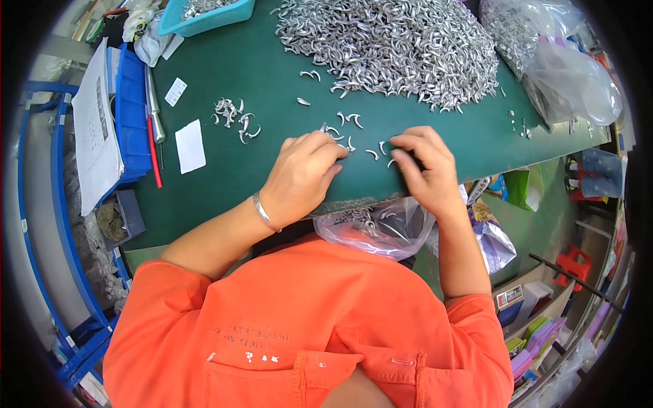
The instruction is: The person sorts small, silver, curved metal pieces from a large pile on a green table into a clear plastic bag. The person uses both hands to pick up the pieces and place them into the bag, occasionally moving the pile to access more items.
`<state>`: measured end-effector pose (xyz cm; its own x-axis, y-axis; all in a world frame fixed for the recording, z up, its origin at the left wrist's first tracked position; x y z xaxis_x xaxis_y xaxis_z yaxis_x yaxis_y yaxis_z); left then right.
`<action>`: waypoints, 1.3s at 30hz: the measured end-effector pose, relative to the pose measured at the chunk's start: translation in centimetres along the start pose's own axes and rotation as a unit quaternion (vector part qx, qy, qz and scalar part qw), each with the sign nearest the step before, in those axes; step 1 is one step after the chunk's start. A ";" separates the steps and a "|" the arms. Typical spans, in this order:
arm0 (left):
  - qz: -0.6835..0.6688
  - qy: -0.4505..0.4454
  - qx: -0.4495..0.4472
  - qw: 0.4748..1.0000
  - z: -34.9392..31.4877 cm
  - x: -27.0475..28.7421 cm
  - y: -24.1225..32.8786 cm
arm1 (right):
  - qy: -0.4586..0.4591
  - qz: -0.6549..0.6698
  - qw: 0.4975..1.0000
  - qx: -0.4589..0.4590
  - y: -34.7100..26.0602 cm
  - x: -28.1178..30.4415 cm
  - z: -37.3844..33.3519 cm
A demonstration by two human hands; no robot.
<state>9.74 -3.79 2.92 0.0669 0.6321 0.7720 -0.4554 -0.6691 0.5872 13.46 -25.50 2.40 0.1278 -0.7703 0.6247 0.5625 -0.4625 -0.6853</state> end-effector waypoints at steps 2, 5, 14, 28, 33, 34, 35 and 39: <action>0.000 -0.003 -0.003 1.000 1.0 -0.3 0.3 | -0.003 -0.060 0.998 0.026 -0.8 -0.7 0.1; -0.024 0.034 -0.018 0.999 1.3 -0.4 0.8 | 0.011 -0.070 0.997 -0.005 -0.4 -0.9 -1.1; -0.140 0.053 -0.061 0.987 2.0 -1.7 2.7 | 0.056 0.403 0.892 -0.198 -1.0 -2.7 -2.9; 0.179 0.420 0.120 0.882 9.9 20.8 -20.5 | -0.092 0.016 0.992 0.080 -0.7 -3.6 3.7; 0.306 0.296 0.069 0.902 9.9 18.0 -20.2 | -0.041 -0.037 0.996 0.075 -0.2 -0.4 0.6; 0.290 0.323 -0.009 0.901 9.9 16.4 -17.4 | -0.030 -0.038 0.997 0.057 -0.4 0.1 -0.2; 0.274 0.349 -0.083 0.892 9.4 14.8 -14.5 | -0.020 -0.035 0.998 0.042 -0.7 0.4 -0.9; 0.082 0.109 -0.135 0.982 5.6 5.6 -3.1 | 0.011 -0.042 0.999 0.013 -1.2 0.8 -1.9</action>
<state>16.47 -0.38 6.77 -0.2048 0.6131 0.7630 -0.6641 -0.6597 0.3518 11.34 -26.46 2.98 0.0618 -0.7389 0.6710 0.5911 -0.5147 -0.6211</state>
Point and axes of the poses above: each hand's wrist, its own z-axis towards the middle knuckle, its own x-axis out of the back of the hand, y = z × x, the point moved 4 cm from there along z, towards the middle knuckle, and after that the axes turned 2 degrees about -y, right-handed, at the moved point
